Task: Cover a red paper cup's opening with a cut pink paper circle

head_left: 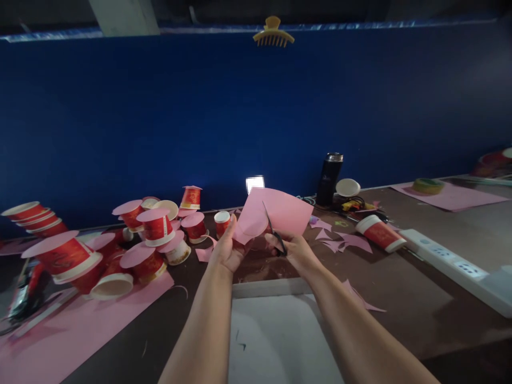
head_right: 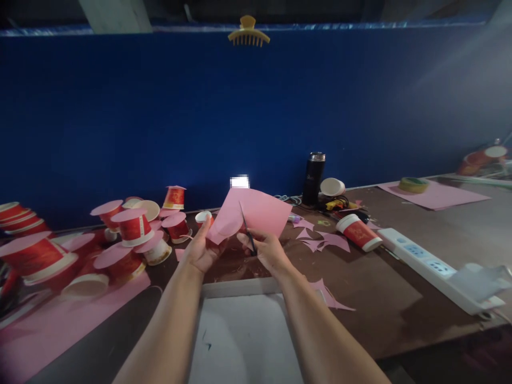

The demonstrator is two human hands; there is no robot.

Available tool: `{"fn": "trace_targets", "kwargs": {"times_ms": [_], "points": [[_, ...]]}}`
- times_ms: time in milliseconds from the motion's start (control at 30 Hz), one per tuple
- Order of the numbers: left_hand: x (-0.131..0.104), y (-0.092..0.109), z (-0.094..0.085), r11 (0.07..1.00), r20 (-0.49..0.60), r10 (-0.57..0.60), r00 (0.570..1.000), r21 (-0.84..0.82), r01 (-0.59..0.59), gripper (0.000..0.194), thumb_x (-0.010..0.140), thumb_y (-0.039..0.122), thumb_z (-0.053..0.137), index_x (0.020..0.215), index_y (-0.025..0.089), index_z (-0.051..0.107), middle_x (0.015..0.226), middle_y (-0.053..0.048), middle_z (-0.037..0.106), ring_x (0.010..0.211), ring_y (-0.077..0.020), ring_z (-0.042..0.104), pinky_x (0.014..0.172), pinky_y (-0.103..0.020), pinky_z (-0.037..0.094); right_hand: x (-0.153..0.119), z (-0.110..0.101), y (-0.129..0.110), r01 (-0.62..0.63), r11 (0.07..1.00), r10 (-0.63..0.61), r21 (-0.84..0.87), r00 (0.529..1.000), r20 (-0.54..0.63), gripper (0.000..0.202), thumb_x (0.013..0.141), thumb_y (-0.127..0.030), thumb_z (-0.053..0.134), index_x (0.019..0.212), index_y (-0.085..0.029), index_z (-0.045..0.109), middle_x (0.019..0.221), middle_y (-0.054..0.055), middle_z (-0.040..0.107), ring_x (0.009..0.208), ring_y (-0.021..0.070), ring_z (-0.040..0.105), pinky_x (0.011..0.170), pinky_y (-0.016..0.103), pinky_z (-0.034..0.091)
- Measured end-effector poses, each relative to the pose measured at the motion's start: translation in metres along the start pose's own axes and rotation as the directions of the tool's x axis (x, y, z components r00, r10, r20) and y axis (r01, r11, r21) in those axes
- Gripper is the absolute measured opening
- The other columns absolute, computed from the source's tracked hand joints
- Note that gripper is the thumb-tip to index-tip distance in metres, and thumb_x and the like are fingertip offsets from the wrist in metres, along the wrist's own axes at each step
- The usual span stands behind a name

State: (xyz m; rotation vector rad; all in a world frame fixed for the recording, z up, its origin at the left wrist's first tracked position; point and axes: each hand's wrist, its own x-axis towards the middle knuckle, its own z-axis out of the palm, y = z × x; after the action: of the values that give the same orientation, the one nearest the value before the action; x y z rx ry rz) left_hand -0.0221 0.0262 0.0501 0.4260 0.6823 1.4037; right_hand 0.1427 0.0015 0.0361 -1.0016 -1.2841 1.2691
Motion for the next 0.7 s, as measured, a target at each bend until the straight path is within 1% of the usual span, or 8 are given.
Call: {"fn": "trace_targets", "kwargs": {"times_ms": [100,233,333,400,467,533,600,700], "points": [[-0.002,-0.007,0.005,0.995,0.015,-0.053,0.998,-0.082,0.054,0.024,0.074,0.024,0.070,0.096,0.017,0.061,0.092,-0.006,0.070,0.075,-0.0173,0.066,0.062,-0.029,0.057,0.003,0.000,0.002,0.027,1.000,-0.027,0.008,0.999,-0.043,0.036,0.066,-0.050,0.071,0.066,-0.015,0.064,0.057,-0.002,0.053,0.053,0.0089,0.046,0.051,0.023,0.032],[-0.007,-0.021,0.015,0.979,-0.003,-0.169,0.986,-0.118,0.167,0.017,0.074,0.016,0.068,0.088,0.011,0.060,0.079,-0.008,0.068,0.066,-0.0153,0.064,0.059,-0.027,0.057,0.004,-0.001,0.005,0.042,0.999,-0.041,0.023,0.997,-0.067,0.033,0.067,-0.048,0.072,0.070,-0.015,0.067,0.057,-0.002,0.054,0.053,0.0087,0.044,0.050,0.023,0.030],[-0.011,-0.028,0.020,0.961,0.048,-0.276,0.960,-0.018,0.277,0.016,0.075,0.018,0.067,0.085,0.007,0.060,0.068,-0.008,0.065,0.055,-0.0128,0.061,0.050,-0.022,0.052,0.004,-0.002,0.006,0.036,0.998,-0.033,0.060,0.998,-0.047,0.033,0.068,-0.048,0.070,0.070,-0.015,0.067,0.057,-0.002,0.053,0.053,0.0087,0.044,0.051,0.023,0.032],[-0.011,-0.030,0.020,0.954,0.082,-0.298,0.951,0.068,0.293,0.016,0.074,0.017,0.067,0.085,0.006,0.061,0.065,-0.008,0.064,0.051,-0.0118,0.059,0.045,-0.019,0.048,0.004,-0.002,0.006,0.034,0.997,-0.031,0.069,0.999,-0.038,0.033,0.070,-0.049,0.069,0.069,-0.016,0.066,0.056,-0.003,0.052,0.053,0.0086,0.043,0.051,0.023,0.032],[-0.009,-0.031,0.017,0.968,0.045,-0.225,0.973,0.126,0.218,0.017,0.070,0.014,0.069,0.084,0.008,0.062,0.064,-0.005,0.065,0.049,-0.0097,0.058,0.042,-0.017,0.045,0.003,-0.002,0.005,0.039,0.998,-0.037,0.057,0.999,-0.040,0.033,0.070,-0.049,0.068,0.068,-0.016,0.065,0.057,-0.003,0.051,0.053,0.0084,0.043,0.051,0.022,0.031],[-0.006,-0.030,0.013,0.979,-0.037,-0.103,0.994,0.173,0.107,0.020,0.064,0.012,0.073,0.082,0.010,0.063,0.065,-0.002,0.065,0.049,-0.0077,0.057,0.042,-0.015,0.042,0.002,-0.002,0.004,0.047,0.998,-0.045,0.033,0.998,-0.050,0.034,0.070,-0.049,0.069,0.069,-0.015,0.066,0.058,-0.002,0.052,0.055,0.0085,0.044,0.053,0.022,0.032],[-0.004,-0.028,0.010,0.980,-0.086,0.010,0.996,0.201,0.007,0.025,0.059,0.011,0.077,0.079,0.010,0.063,0.065,0.000,0.065,0.050,-0.0063,0.056,0.042,-0.014,0.040,0.002,-0.001,0.003,0.039,0.999,-0.038,0.016,0.998,-0.052,0.036,0.069,-0.050,0.069,0.075,-0.015,0.068,0.060,-0.002,0.053,0.056,0.0088,0.045,0.054,0.022,0.034],[-0.005,-0.025,0.013,0.985,-0.124,0.081,0.989,0.160,-0.060,0.027,0.056,0.010,0.078,0.078,0.011,0.063,0.063,0.003,0.063,0.047,-0.0043,0.053,0.043,-0.014,0.039,0.000,0.001,0.000,0.020,1.000,-0.020,-0.002,0.998,-0.061,0.041,0.068,-0.052,0.069,0.089,-0.016,0.071,0.060,-0.002,0.054,0.055,0.0091,0.044,0.053,0.023,0.035]]}}
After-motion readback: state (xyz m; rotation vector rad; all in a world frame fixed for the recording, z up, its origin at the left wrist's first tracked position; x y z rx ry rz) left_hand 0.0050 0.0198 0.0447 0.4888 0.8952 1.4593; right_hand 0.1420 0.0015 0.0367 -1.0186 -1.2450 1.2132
